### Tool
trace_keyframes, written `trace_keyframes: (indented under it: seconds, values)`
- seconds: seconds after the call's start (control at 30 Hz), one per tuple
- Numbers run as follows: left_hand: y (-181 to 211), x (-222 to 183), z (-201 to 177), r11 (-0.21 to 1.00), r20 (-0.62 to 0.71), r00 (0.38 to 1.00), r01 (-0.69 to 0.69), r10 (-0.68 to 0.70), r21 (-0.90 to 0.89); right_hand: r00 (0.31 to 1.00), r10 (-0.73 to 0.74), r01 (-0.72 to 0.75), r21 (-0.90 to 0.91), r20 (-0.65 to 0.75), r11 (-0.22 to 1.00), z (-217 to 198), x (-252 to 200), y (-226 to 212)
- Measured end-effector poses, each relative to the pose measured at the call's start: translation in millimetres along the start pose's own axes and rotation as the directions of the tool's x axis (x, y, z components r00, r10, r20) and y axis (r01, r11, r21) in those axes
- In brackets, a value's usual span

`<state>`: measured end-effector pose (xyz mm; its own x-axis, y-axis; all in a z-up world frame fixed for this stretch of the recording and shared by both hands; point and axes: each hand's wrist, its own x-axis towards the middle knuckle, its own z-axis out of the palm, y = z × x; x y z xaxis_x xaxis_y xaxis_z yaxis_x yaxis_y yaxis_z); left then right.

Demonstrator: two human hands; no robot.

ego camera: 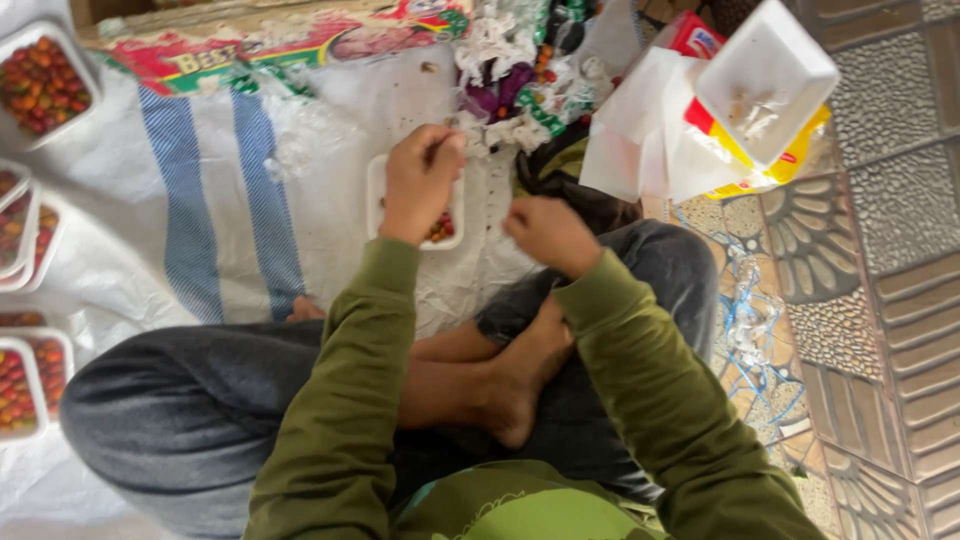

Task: Wrapping small foam trays containing fruits with plastic cling wrap by hand.

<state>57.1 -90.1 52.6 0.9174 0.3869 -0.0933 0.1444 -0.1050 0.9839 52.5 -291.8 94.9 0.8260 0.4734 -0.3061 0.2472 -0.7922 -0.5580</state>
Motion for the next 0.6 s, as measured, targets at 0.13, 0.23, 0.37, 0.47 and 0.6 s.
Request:
trace_keyframes:
  seconds: [0.13, 0.23, 0.37, 0.47, 0.6]
  values:
    - [32, 25, 84, 0.964, 0.288, 0.925, -0.204, 0.246, -0.170, 0.984, -0.090, 0.094, -0.020, 0.152, 0.995, 51, 4, 12]
    - [42, 52, 149, 0.926, 0.450, 0.810, -0.310, 0.376, -0.215, 0.971, -0.178, 0.181, -0.008, 0.160, 0.983, 45, 0, 44]
    - [35, 110, 230, 0.806, 0.537, 0.650, -0.583, 0.538, -0.103, 0.983, -0.146, 0.143, 0.031, 0.111, 0.989, 30, 19, 46]
    - [35, 134, 260, 0.782, 0.641, 0.561, -0.614, 0.524, -0.102, 0.989, -0.126, 0.121, 0.061, 0.080, 0.991, 15, 29, 60]
    - [40, 141, 269, 0.808, 0.729, 0.514, -0.583, 0.451, -0.089, 0.993, -0.105, 0.099, 0.112, 0.053, 0.989, 6, 37, 74]
